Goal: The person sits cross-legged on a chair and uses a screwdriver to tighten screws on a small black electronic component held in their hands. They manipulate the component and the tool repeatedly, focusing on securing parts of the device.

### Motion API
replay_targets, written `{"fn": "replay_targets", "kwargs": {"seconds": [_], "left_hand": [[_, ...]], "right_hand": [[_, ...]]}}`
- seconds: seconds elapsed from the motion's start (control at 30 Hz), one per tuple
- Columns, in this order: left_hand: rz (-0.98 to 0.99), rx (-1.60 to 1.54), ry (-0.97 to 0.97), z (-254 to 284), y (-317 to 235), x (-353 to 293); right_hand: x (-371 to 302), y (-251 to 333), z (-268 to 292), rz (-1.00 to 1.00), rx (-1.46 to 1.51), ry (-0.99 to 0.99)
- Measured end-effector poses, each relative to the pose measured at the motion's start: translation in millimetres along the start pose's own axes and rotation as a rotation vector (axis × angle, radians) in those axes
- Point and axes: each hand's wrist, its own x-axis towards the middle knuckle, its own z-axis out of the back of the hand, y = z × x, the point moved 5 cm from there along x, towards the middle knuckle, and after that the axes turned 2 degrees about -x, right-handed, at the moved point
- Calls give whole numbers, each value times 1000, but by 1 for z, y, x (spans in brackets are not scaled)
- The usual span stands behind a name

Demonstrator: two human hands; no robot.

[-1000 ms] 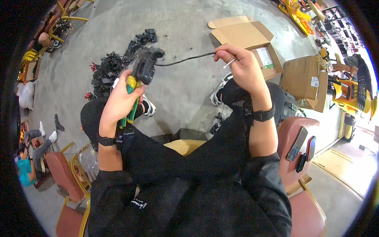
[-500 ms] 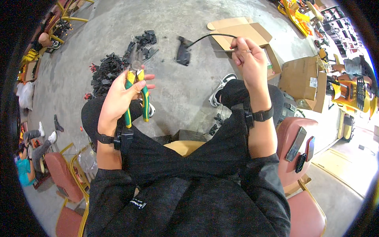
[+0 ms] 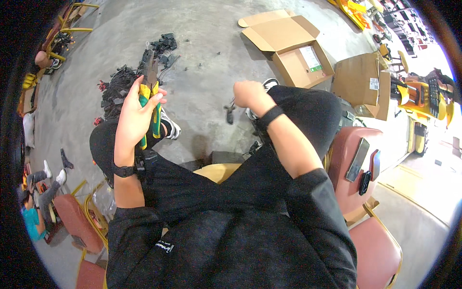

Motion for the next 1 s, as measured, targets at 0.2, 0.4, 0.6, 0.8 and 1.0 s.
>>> {"fn": "replay_targets", "kwargs": {"seconds": [0.2,0.4,0.6,0.8,1.0], "left_hand": [[-18,57,21,-4,-5,1],[-52,41,34,0,-14,5],[-51,76,32,-2,-16,9],[38,-111,108,-14,5,9],[66,-563,56,-43,22,9]], "right_hand": [[16,5,-147,93,-170,569],[-9,-32,-191,112,-268,700],[21,-33,-145,-21,32,267],[18,40,-52,183,719,13],[-23,83,14,318,1236,119]]}}
